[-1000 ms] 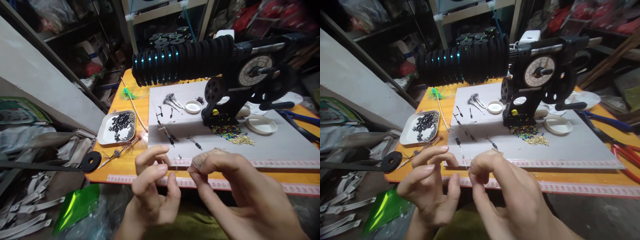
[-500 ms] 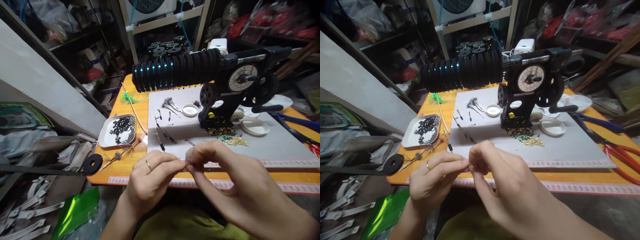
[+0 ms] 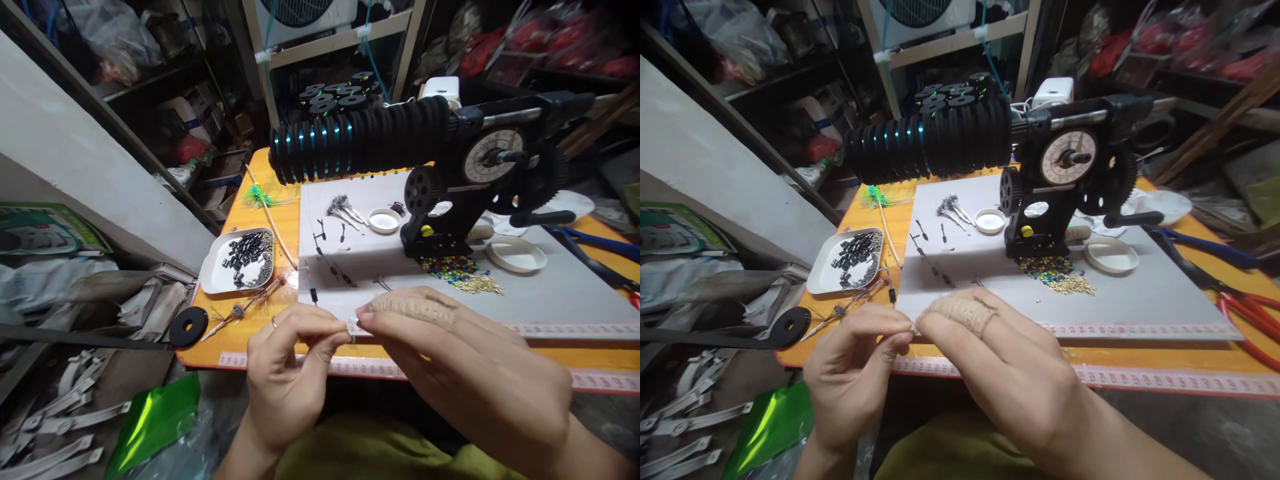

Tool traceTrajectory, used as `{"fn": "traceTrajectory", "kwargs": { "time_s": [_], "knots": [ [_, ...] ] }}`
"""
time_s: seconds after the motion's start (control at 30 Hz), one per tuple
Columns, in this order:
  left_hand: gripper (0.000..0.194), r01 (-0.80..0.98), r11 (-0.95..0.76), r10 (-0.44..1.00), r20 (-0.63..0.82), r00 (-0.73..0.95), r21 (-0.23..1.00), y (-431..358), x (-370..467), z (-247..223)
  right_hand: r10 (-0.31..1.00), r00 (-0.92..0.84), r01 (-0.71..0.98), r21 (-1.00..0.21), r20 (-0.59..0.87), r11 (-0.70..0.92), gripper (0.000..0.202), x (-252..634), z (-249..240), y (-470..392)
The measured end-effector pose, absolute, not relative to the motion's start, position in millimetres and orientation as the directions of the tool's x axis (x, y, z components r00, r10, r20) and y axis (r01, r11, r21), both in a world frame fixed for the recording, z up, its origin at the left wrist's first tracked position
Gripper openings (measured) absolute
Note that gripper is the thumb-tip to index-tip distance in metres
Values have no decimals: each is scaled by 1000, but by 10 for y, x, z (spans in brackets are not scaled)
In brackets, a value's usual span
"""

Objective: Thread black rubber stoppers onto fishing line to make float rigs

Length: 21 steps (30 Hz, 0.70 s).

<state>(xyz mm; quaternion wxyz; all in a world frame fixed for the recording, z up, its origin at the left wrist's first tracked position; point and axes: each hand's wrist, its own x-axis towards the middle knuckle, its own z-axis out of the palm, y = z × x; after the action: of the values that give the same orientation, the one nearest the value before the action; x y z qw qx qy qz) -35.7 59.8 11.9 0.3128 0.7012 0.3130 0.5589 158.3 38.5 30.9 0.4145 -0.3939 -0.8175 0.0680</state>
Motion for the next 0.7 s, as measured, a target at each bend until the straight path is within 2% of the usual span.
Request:
{"fn": "traceTrajectory", "kwargs": {
  "time_s": [0.13,0.27,0.37,0.43,0.6,0.7],
  "knots": [
    [17,117,-608,791,586,175,786,599,-374,122,726,-318,592,-470,610,654,31,1572,332,378],
    [20,157,-610,790,581,196,776,629,-388,115,671,-230,564,-465,705,682,36,1529,336,358],
    [20,198,-637,770,600,219,745,676,-408,110,674,-213,554,-481,707,680,35,1543,315,351],
    [19,220,-656,755,618,219,722,700,-419,115,680,-239,572,-466,693,675,31,1566,298,351],
    [21,335,-700,709,671,217,631,682,-400,164,653,-344,642,-338,674,688,30,1601,232,370],
    [23,392,-741,658,708,258,545,638,-356,204,677,-408,624,-354,612,696,30,1592,173,389]
  ]
}}
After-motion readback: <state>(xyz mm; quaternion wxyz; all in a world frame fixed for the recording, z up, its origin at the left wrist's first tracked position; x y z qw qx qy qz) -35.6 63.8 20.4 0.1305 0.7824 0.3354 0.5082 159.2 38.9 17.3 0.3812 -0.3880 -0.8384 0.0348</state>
